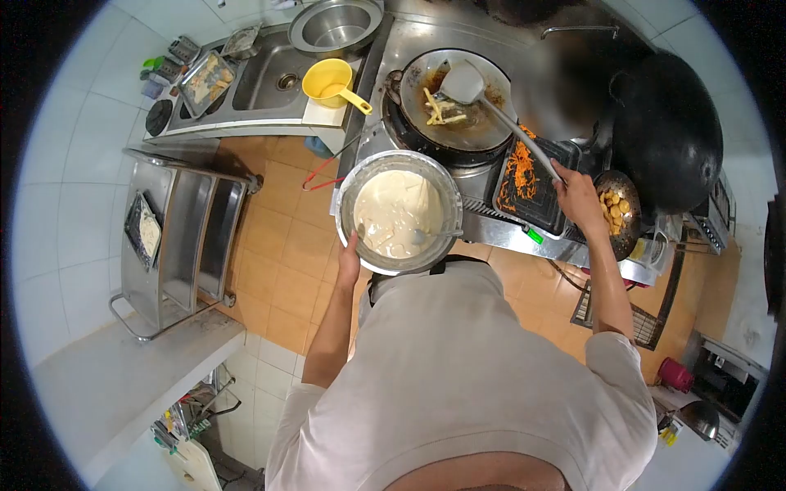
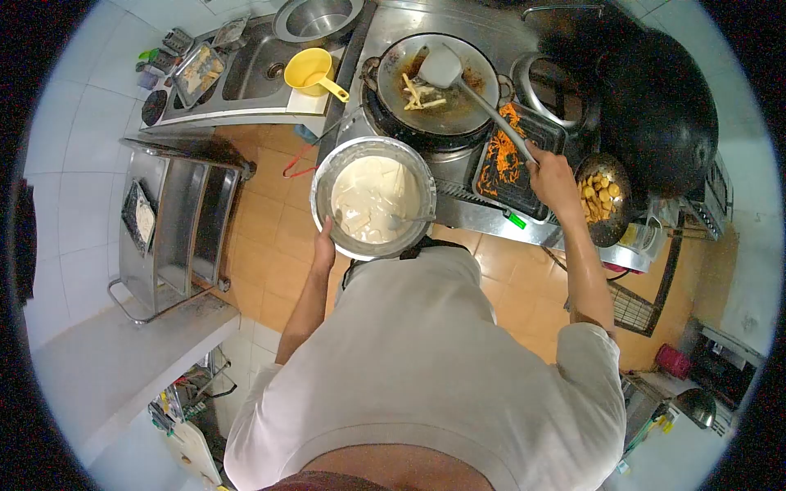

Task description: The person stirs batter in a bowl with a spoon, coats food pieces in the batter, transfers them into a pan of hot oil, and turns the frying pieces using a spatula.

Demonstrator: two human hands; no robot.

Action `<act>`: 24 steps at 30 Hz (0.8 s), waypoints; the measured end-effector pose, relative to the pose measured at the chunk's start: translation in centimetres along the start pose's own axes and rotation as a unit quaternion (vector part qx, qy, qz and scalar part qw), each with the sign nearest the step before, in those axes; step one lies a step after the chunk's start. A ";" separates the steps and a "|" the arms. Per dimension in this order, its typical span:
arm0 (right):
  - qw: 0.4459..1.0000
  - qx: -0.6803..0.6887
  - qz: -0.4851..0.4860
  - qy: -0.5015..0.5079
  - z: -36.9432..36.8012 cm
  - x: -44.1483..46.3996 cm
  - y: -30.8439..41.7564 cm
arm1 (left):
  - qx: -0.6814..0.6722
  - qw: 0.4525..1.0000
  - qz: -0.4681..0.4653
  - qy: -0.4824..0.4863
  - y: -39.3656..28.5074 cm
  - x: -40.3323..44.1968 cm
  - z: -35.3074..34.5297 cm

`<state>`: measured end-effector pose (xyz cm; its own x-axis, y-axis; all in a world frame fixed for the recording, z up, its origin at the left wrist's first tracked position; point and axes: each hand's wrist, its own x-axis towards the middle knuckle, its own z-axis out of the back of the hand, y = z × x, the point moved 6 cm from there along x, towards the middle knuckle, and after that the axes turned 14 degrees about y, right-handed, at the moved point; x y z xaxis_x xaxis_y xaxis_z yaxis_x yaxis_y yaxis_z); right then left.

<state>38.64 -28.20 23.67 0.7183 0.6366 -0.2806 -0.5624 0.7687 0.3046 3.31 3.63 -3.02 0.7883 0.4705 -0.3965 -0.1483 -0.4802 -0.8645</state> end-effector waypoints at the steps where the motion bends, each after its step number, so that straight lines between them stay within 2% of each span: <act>1: 1.000 -0.012 -0.004 -0.010 0.2 -0.1 0.0 | -0.002 1.000 -0.001 0.006 0.1 0.1 0.1; 6: 0.997 -0.055 -0.044 -0.010 0.6 -0.3 0.1 | 0.011 1.000 0.010 0.001 0.6 0.3 0.4; 9: 0.988 -0.068 -0.131 0.036 1.2 -1.0 0.9 | 0.011 1.000 0.018 -0.009 -0.2 -0.2 -0.1; 12: 0.987 -0.118 -0.110 0.011 0.4 -1.3 -0.1 | 0.005 1.000 0.018 -0.005 -0.4 -0.4 -0.5; 15: 0.996 -0.067 -0.055 -0.003 -0.5 -1.9 -1.8 | 0.006 1.000 0.013 -0.001 -0.3 -0.3 -0.4; 18: 0.996 0.005 -0.085 -0.012 -1.0 -2.3 -1.3 | 0.010 1.000 0.022 -0.002 -0.3 -0.3 -0.3; 21: 0.994 -0.067 -0.086 0.004 -2.4 -1.8 -1.9 | -0.001 1.000 0.030 0.006 0.8 0.1 0.5; 24: 0.999 0.007 -0.047 0.000 -3.4 -2.0 -2.1 | -0.005 1.000 0.006 0.017 1.0 0.6 0.5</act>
<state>36.96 -30.88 20.46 0.7677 0.5614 -0.3088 -0.4868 0.8244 0.2887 3.37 3.80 -4.23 0.8063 0.4395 -0.3959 -0.1516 -0.4934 -0.8565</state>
